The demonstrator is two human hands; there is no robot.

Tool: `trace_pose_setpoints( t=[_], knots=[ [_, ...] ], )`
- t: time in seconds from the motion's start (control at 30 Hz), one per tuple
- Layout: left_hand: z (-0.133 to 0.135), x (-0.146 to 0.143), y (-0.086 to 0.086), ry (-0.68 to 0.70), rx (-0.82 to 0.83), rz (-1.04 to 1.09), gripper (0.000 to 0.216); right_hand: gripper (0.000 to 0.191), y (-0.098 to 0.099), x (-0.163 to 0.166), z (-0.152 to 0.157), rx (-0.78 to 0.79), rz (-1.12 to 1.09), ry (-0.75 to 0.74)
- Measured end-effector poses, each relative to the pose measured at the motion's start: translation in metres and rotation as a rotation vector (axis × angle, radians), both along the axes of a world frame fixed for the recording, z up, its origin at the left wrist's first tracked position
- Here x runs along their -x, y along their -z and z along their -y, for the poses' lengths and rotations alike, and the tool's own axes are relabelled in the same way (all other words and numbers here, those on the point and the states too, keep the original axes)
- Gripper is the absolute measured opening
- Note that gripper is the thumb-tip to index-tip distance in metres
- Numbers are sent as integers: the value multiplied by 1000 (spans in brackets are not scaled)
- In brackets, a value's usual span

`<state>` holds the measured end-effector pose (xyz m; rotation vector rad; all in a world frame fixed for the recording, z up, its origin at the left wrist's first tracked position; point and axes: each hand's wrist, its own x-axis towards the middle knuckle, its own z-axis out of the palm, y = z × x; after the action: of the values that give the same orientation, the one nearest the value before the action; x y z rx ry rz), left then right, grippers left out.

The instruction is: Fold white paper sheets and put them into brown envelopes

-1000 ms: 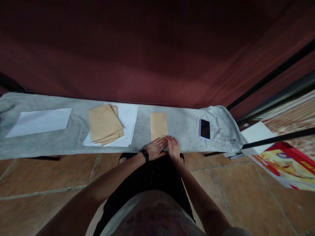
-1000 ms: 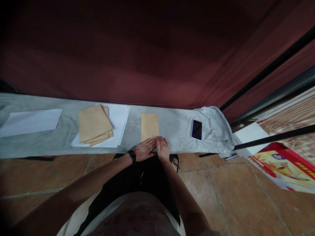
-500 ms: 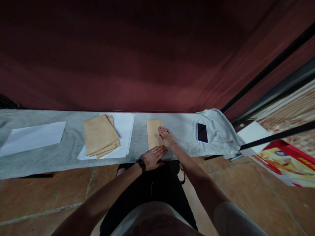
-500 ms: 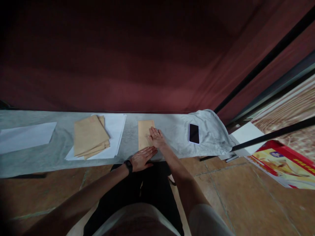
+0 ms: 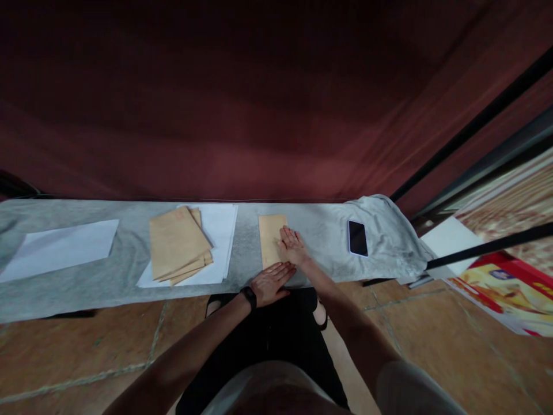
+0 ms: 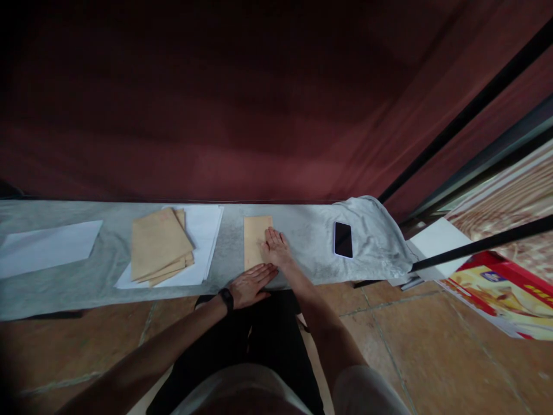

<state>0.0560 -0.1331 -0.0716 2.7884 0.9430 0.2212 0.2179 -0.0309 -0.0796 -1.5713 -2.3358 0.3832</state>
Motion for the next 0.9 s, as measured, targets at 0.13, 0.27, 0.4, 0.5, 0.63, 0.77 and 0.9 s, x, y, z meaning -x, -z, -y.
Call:
trace_pose_setpoints(
  t=[0.13,0.27,0.4,0.5,0.63,0.77,0.9],
  knots=[
    [3,0,7,-37,-30,-23,59,54,1,-20,44,-43,-17,-63],
    [7,5,11,-47,-55,-8,57,53,-4,-32,82,-44,-6,-81],
    [14,13,8,-57,-56,15,58,54,-5,-38,112,-47,0,-61],
    [21,18,6,-86,-49,20,61,51,-5,-41,124,-53,-37,-49],
    [29,20,5,-129,-48,26,64,42,-9,-37,120,-61,-136,139],
    [32,19,6,-148,-44,6,67,32,-12,-23,104,-28,-202,371],
    [32,19,10,-156,-75,17,62,18,-12,-11,92,21,-348,475]
  ],
)
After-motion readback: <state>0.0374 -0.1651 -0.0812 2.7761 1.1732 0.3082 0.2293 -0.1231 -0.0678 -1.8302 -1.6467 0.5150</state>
